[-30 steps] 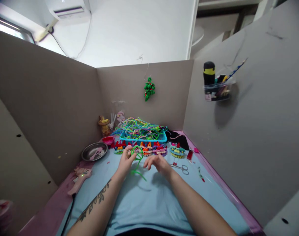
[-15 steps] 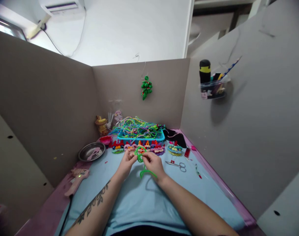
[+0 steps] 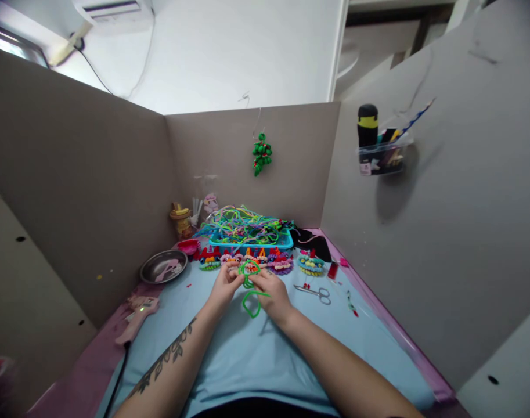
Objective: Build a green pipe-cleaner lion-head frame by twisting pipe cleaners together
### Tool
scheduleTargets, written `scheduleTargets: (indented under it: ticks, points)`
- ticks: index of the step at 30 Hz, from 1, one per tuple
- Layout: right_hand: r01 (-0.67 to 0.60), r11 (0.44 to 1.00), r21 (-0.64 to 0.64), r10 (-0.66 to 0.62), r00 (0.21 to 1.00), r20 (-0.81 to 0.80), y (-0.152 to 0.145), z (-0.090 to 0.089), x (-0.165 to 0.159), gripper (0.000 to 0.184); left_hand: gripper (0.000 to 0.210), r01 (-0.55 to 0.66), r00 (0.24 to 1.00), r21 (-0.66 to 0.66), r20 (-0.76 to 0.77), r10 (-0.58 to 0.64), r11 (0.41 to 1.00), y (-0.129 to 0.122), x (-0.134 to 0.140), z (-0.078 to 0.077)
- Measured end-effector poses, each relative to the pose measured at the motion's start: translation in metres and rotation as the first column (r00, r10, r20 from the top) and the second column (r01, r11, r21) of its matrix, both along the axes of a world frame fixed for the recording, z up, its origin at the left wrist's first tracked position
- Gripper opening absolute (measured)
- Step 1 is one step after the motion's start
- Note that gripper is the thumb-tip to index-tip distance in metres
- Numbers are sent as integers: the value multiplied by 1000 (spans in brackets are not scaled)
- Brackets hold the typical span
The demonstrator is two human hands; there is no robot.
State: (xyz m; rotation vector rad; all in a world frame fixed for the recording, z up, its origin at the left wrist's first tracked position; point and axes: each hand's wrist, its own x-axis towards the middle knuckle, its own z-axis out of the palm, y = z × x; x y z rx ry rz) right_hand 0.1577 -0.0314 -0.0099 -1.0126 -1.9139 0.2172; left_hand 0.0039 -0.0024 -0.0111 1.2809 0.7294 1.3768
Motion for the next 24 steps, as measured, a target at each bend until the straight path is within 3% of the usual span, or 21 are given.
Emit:
scheduleTargets:
  ticks: [5, 8, 11, 14, 18, 21, 24]
  points:
    - [-24, 998, -60, 22, 999, -26, 2, 0, 0, 28, 39, -58, 997, 50, -45, 60, 997, 1, -1, -1]
    - [-74, 976, -206, 47, 990, -137, 3, 1, -3, 22, 35, -145, 978, 110, -134, 160, 983, 1, -3, -2]
    - [-217, 909, -355, 91, 936, -340, 4, 2, -5, 11, 36, -167, 937, 208, -270, 221, 964, 0, -5, -3]
    - [-366, 832, -417, 91, 831, -549, 7, 5, -4, 19, 38, -59, 921, 241, -362, 146, 969, -3, -4, -5]
    - [-386, 760, -523, -82, 741, -666, 10, 11, 1, 27, 36, 125, 923, 133, -378, -66, 983, -7, -2, -6]
    - [-403, 728, -555, -113, 727, -677, 10, 13, 6, 33, 36, 135, 952, 8, -278, -127, 991, -4, -2, -7]
    - [-320, 815, -483, -53, 789, -612, 11, 12, 9, 30, 42, 82, 982, -80, -166, -94, 993, 2, -2, -8]
